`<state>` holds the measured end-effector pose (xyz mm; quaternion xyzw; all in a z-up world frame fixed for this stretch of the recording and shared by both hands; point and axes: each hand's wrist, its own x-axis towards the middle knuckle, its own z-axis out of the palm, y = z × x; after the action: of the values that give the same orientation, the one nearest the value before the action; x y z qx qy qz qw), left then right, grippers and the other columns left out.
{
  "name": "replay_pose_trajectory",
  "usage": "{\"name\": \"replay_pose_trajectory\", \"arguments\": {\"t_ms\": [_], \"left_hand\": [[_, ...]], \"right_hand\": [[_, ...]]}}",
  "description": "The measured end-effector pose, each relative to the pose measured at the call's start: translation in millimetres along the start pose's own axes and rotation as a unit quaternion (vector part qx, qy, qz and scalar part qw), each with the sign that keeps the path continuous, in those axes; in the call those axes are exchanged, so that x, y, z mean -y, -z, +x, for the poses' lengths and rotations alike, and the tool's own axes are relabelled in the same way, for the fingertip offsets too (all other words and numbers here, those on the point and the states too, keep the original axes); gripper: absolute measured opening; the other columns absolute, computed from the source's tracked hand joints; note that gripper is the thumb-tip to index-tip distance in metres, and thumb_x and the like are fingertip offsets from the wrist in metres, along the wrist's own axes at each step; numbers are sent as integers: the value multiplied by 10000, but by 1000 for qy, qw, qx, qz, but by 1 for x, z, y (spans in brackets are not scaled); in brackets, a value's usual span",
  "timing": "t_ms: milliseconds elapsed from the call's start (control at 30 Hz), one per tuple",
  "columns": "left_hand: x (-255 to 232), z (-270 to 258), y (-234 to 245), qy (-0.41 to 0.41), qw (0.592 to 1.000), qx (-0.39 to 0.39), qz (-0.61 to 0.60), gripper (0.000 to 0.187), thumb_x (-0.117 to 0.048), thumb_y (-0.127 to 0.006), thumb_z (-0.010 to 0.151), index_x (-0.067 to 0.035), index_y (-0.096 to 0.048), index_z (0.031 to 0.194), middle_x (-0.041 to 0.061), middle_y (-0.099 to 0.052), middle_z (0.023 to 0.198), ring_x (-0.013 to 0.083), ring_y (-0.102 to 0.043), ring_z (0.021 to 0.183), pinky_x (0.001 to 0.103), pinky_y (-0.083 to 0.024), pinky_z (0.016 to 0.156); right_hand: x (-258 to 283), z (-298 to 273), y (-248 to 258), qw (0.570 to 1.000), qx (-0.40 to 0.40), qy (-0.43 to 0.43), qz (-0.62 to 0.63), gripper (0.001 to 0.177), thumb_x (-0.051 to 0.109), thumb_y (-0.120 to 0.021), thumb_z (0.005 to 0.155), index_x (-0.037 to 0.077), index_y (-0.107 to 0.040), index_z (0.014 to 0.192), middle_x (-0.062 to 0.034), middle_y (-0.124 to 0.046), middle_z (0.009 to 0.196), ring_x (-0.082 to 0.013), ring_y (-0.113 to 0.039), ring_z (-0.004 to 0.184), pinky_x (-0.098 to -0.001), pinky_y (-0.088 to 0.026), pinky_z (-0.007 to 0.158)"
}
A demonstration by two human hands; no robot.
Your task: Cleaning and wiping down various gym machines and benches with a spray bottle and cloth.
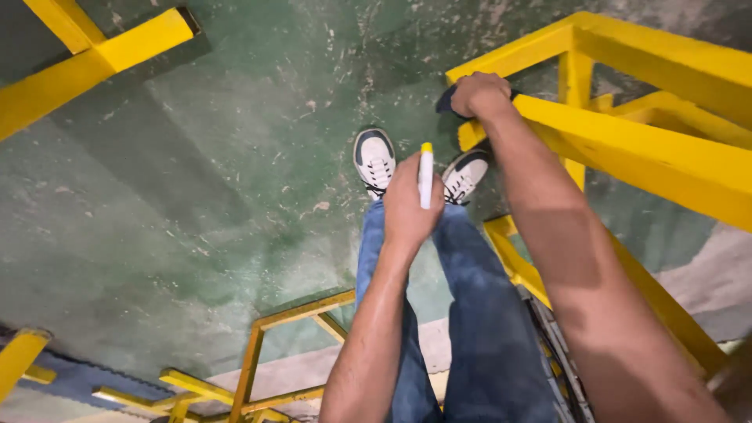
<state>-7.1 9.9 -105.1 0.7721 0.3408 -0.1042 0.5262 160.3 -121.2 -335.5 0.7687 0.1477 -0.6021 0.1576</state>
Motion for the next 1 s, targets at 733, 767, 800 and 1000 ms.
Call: {"name": "replay_pose_trajectory", "arguments": {"t_ms": [733, 767, 800, 1000], "left_hand": [[-182, -106, 21, -102, 986, 126, 22, 382, -142, -652, 878, -35, -625, 1244, 239, -686, 1077, 456, -657, 1034, 521, -532, 864], [-181, -108, 19, -117, 986, 117, 19, 370, -141, -650, 875, -36, -626, 1229, 237, -689, 1072, 453, -662, 1028, 514, -541, 863], [-180, -109, 17, -131, 985, 109, 14, 358, -140, -649, 872, -38, -627, 1215, 234, -692, 1068, 450, -666, 1023, 506, -549, 862], [-193, -112, 18, -147, 977, 148, 55, 372, -123, -653, 856, -23, -612, 1212, 243, -678, 1042, 465, -651, 987, 527, -532, 825]], "right_hand": [[-108, -308, -105, 857, -507, 22, -96, 603, 195, -550, 982, 165, -549, 1584, -67, -318, 1761, -276, -288, 1604, -573, -269, 1219], [-100, -312, -109, 866, -498, 34, -20, 631, 143, -576, 911, 177, -553, 1540, -93, -357, 1713, -302, -326, 1550, -602, -285, 1215], [-93, -316, -111, 870, -487, 45, 55, 665, 91, -602, 840, 190, -557, 1496, -119, -395, 1666, -329, -362, 1496, -632, -300, 1211], [-73, -302, -115, 136, -380, 20, 915, 427, 137, -578, 933, 169, -532, 1356, -148, -589, 1284, -349, -598, 1079, -586, -469, 965]]}}
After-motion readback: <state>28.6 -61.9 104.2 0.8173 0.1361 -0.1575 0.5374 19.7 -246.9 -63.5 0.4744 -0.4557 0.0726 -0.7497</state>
